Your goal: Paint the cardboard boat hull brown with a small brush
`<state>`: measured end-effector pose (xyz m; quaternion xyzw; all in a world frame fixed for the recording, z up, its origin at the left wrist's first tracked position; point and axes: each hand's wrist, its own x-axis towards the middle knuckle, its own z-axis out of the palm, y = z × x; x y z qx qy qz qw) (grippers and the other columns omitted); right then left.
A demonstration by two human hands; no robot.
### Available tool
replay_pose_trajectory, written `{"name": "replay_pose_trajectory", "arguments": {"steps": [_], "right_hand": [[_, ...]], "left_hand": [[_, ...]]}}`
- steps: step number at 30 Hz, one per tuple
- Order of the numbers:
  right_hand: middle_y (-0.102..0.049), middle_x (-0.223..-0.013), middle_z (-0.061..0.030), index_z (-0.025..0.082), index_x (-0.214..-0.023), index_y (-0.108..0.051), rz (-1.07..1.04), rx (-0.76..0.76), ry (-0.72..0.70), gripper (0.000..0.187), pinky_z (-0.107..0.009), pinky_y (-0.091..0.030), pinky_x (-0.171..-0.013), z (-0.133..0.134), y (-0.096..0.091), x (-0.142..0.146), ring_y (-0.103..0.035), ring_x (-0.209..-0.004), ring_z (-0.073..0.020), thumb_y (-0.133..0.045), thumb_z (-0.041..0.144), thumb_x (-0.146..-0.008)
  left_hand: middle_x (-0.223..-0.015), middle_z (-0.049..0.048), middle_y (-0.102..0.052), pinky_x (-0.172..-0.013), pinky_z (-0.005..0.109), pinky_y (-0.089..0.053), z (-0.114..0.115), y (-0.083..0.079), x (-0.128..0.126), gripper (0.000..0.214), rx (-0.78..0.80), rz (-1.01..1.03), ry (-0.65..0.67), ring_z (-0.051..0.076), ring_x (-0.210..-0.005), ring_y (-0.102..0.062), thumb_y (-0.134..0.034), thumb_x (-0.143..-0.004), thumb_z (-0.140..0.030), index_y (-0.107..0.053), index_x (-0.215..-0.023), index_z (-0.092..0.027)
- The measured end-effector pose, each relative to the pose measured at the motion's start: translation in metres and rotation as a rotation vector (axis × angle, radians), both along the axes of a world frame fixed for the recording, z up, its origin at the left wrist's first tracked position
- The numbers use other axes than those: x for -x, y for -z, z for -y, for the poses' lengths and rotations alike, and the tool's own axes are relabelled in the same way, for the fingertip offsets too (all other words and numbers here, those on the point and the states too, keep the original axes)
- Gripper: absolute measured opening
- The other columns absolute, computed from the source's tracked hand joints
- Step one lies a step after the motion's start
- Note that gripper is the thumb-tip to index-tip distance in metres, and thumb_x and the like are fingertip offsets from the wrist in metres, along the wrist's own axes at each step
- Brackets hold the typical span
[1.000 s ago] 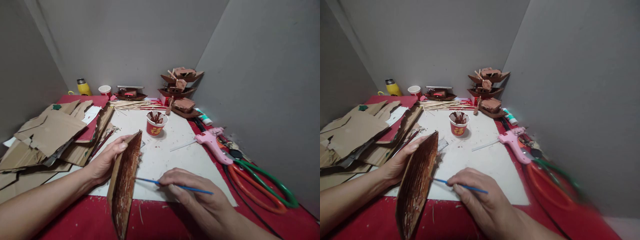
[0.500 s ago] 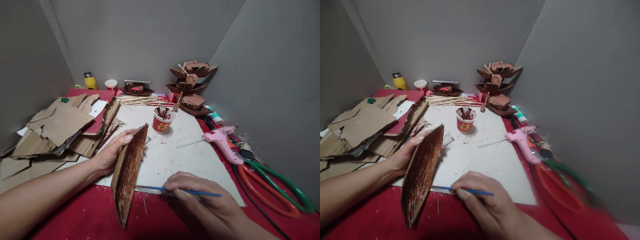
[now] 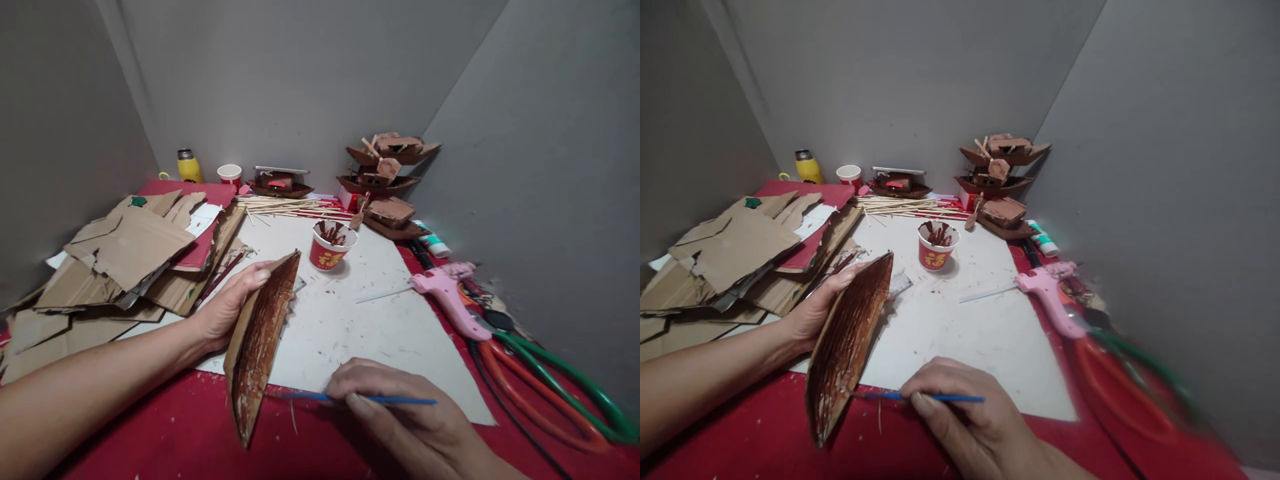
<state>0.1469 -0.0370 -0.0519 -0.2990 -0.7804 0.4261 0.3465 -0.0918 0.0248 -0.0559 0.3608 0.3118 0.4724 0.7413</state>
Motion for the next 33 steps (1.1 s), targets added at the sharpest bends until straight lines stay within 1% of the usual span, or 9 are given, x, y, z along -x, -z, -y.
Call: {"name": "replay_pose_trajectory", "arguments": {"steps": [5,10,13,16,20,23,27,30,33], "right_hand": [[-0.073,-0.078,-0.0035,0.026,-0.092,-0.071,-0.056,0.081,-0.034,0.019,-0.023,-0.055,-0.067,0.005,0.002,0.001,-0.069,-0.071,-0.0161,-0.053,0.023,-0.097],[-0.074,-0.082,-0.0011,0.033,-0.096,-0.073,-0.135,0.064,0.141,0.016,-0.021,-0.056,-0.067,0.008,-0.001,-0.003,-0.070,-0.074,-0.0162,-0.057,0.030,-0.097],[-0.073,-0.079,-0.0006,0.031,-0.091,-0.074,-0.138,0.069,0.219,0.019,-0.019,-0.055,-0.067,0.011,-0.006,-0.004,-0.069,-0.071,-0.0151,-0.057,0.034,-0.097],[-0.072,-0.077,-0.0005,0.028,-0.089,-0.074,-0.181,0.066,0.245,0.022,-0.018,-0.054,-0.066,0.014,-0.008,-0.002,-0.068,-0.070,-0.0136,-0.056,0.039,-0.097],[-0.073,-0.078,-0.0011,0.024,-0.088,-0.074,-0.223,0.058,0.191,0.026,-0.018,-0.055,-0.067,0.012,-0.012,0.000,-0.071,-0.072,-0.0128,-0.054,0.038,-0.098],[-0.074,-0.081,-0.0020,0.022,-0.086,-0.074,-0.240,-0.030,0.224,0.027,-0.017,-0.056,-0.070,0.009,-0.016,-0.004,-0.073,-0.076,-0.0130,-0.055,0.037,-0.098],[-0.075,-0.076,-0.0002,0.023,-0.085,-0.074,-0.295,-0.084,0.315,0.025,-0.014,-0.056,-0.070,0.011,-0.022,-0.011,-0.074,-0.073,-0.0112,-0.057,0.035,-0.098],[-0.073,-0.075,0.0025,0.025,-0.086,-0.073,-0.320,-0.139,0.272,0.023,-0.011,-0.056,-0.069,0.020,-0.023,-0.011,-0.072,-0.071,-0.0090,-0.056,0.035,-0.099],[-0.073,-0.078,0.0025,0.027,-0.090,-0.072,-0.295,-0.209,0.219,0.021,-0.012,-0.055,-0.069,0.029,-0.019,-0.008,-0.071,-0.073,-0.0092,-0.055,0.035,-0.099]], "left_hand": [[-0.092,0.0082,-0.076,-0.066,0.028,-0.054,0.000,0.000,-0.002,0.037,0.030,0.045,-0.016,0.018,-0.074,-0.070,-0.068,-0.083,-0.041,-0.065,-0.113,-0.019],[-0.079,0.0088,-0.077,-0.059,0.026,-0.055,-0.004,-0.003,0.002,0.042,0.103,0.027,-0.125,0.017,-0.063,-0.069,-0.074,-0.073,-0.049,-0.071,-0.096,-0.014],[-0.080,0.0102,-0.078,-0.060,0.025,-0.056,-0.003,-0.012,0.005,0.045,0.096,0.027,-0.180,0.017,-0.064,-0.070,-0.070,-0.074,-0.052,-0.072,-0.096,-0.013],[-0.080,0.0110,-0.078,-0.056,0.024,-0.055,0.003,-0.031,0.003,0.045,0.072,0.031,-0.224,0.016,-0.062,-0.070,-0.066,-0.078,-0.051,-0.072,-0.097,-0.012],[-0.079,0.0083,-0.078,-0.058,0.023,-0.057,0.017,-0.058,-0.005,0.037,-0.052,0.036,-0.319,0.016,-0.064,-0.071,-0.066,-0.078,-0.044,-0.071,-0.097,-0.014],[-0.083,0.0068,-0.079,-0.063,0.024,-0.058,0.028,-0.067,-0.007,0.035,-0.203,0.045,-0.391,0.017,-0.069,-0.072,-0.066,-0.078,-0.042,-0.069,-0.102,-0.016],[-0.095,0.0090,-0.079,-0.074,0.026,-0.059,0.046,-0.067,-0.005,0.042,-0.348,0.018,-0.452,0.019,-0.082,-0.074,-0.065,-0.079,-0.047,-0.067,-0.107,-0.016],[-0.098,0.0077,-0.078,-0.079,0.027,-0.058,0.056,-0.065,-0.005,0.045,-0.386,0.020,-0.509,0.020,-0.089,-0.073,-0.069,-0.076,-0.047,-0.067,-0.109,-0.016],[-0.097,0.0066,-0.078,-0.079,0.029,-0.059,0.062,-0.063,-0.005,0.052,-0.442,0.026,-0.556,0.021,-0.088,-0.073,-0.071,-0.076,-0.045,-0.063,-0.119,-0.018]]}}
